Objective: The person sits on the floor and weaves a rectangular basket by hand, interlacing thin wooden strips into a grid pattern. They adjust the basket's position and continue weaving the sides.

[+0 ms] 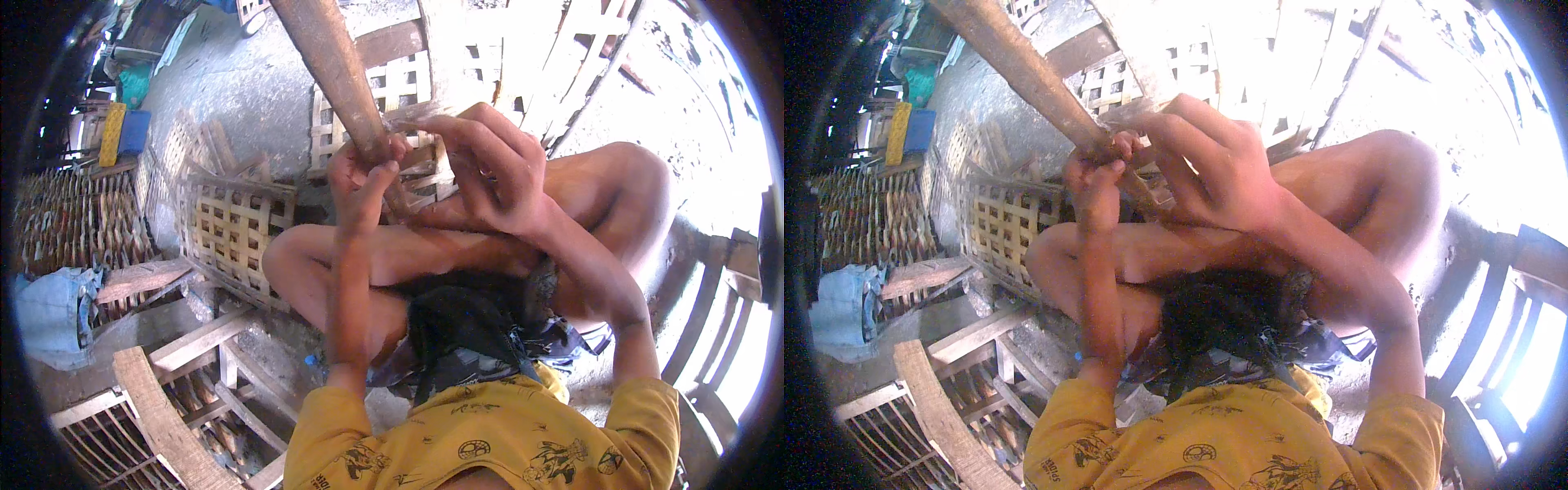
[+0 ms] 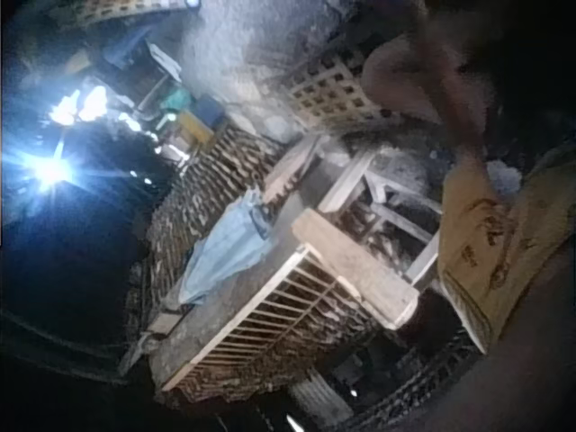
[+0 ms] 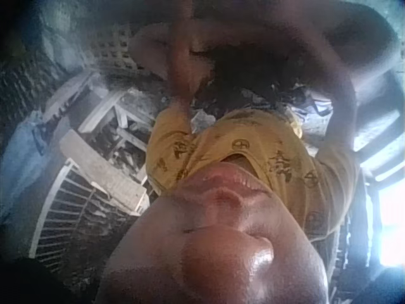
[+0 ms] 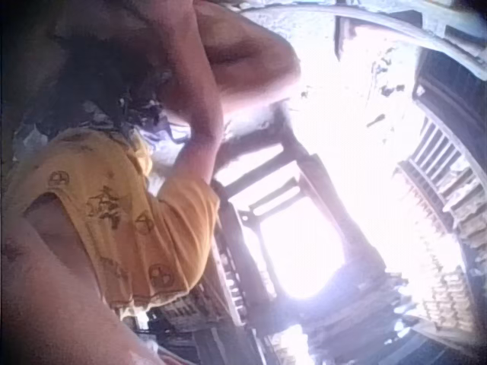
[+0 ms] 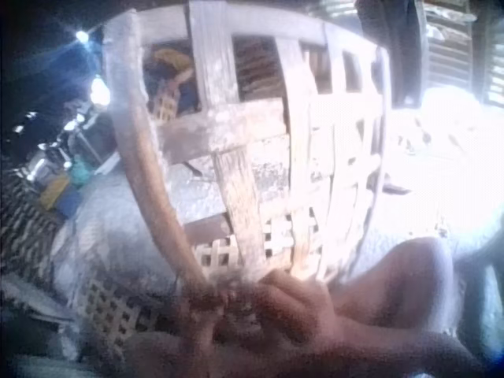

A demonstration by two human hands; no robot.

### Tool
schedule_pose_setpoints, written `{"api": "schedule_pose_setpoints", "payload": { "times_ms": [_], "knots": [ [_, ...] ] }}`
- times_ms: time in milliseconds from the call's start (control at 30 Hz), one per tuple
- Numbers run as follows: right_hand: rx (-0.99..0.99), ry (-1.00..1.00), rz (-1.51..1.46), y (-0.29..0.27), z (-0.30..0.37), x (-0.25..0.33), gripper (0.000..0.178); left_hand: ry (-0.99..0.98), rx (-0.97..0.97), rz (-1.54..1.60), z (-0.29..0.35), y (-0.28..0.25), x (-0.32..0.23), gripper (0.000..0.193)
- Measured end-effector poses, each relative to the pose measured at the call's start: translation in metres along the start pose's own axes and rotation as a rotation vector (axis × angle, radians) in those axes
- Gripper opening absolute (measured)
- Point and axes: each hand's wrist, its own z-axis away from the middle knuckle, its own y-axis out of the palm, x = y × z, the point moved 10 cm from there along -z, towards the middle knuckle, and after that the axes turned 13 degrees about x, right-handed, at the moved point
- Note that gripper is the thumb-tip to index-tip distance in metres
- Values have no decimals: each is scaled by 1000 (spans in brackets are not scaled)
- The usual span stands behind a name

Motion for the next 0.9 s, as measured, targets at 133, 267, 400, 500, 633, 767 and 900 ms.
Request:
{"api": "schedule_pose_setpoints", "payload": {
  "times_ms": [133, 267, 400, 500, 633, 767, 900],
  "knots": [
    [-110, 15, -73, 0, -12, -2, 29, 11, 39, 44, -3, 5, -2, 25],
    [-170, 69, -154, 1, -17, -4, 29, 15, -11, 76, -1, 8, -4, 28],
    [-260, 15, -86, -9, -26, 2, 29, 64, -52, 101, 0, 7, -9, 34],
    [-286, 8, -125, -9, -34, 5, 33, 75, -53, 83, -2, 8, -9, 40],
    [-187, 38, -175, 0, -34, 4, 39, 72, -54, 74, -1, 8, -9, 42],
    [-118, 72, -196, 8, -25, -2, 38, 36, -99, 37, -2, 9, -14, 44],
    [-70, 83, -186, 2, -16, -3, 33, 72, -120, 42, -15, 22, -38, 41]
  ]
}}
